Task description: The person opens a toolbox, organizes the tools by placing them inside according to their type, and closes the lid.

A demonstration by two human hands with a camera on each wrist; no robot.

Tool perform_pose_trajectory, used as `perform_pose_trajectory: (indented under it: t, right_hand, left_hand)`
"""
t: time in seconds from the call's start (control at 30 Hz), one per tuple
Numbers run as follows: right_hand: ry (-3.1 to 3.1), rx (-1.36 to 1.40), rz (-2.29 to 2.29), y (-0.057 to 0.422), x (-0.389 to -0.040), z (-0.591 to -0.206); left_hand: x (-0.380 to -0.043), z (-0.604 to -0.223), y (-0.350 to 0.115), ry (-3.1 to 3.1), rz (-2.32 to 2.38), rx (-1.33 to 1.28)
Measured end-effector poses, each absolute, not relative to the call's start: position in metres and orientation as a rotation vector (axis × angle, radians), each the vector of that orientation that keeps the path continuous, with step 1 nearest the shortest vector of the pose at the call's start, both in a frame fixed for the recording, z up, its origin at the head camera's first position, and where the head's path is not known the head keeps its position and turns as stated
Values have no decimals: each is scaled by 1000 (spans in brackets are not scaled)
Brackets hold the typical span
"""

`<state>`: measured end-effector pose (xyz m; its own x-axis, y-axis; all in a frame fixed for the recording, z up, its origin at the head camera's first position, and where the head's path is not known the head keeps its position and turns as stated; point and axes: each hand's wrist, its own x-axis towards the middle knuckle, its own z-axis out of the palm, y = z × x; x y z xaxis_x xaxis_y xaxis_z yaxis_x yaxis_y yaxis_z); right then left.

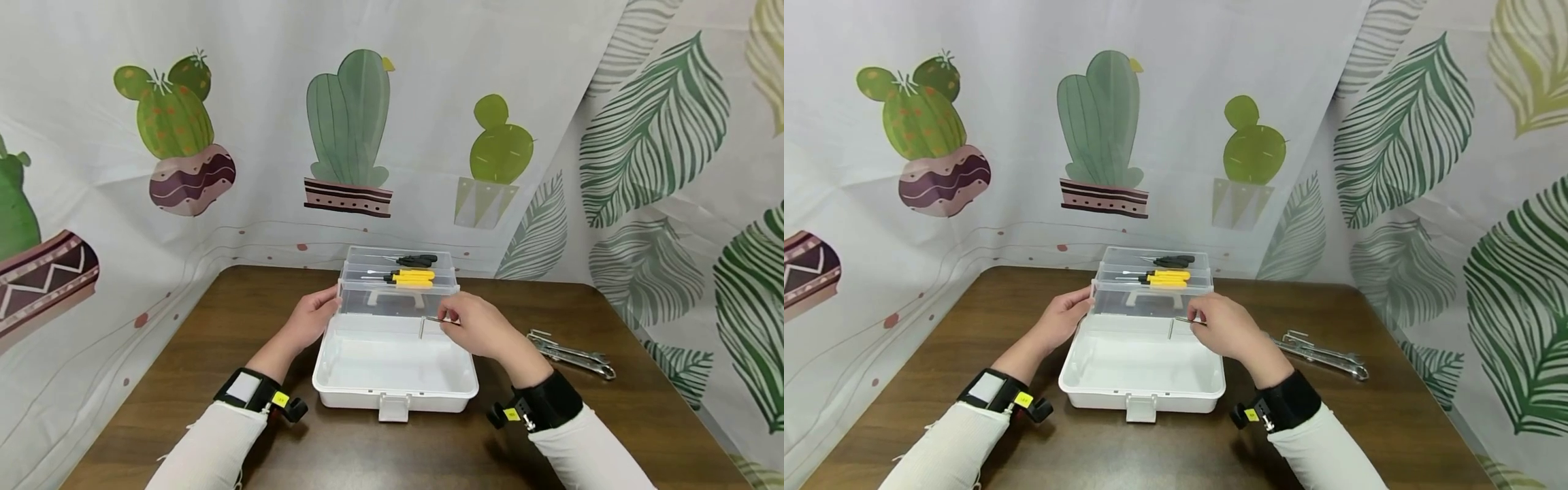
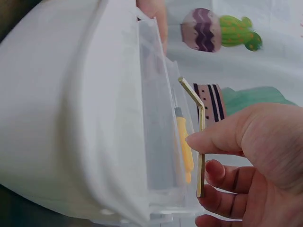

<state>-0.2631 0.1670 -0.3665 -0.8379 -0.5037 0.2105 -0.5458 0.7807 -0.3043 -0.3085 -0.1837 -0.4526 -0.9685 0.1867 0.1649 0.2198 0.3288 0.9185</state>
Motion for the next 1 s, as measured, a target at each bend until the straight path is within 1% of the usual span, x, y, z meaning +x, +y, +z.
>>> perform_pose_trajectory:
  t: [0.2, 0.4, 0.67, 1.0]
  right_hand:
    - [-2963, 909, 334, 143, -279, -349]
    - [-3016, 965, 101, 120, -293, -342]
    - [-3006, 991, -103, 88, -306, -342]
    - [-2923, 1005, -389, 62, -309, -345]
  left_hand:
    - [-308, -452, -185, -2557, -1728, -369]
    - [-307, -452, -183, -2552, -1742, -383]
    - [-306, -450, -184, -2557, -1738, -365]
    - [-308, -452, -186, -2567, -1727, -386]
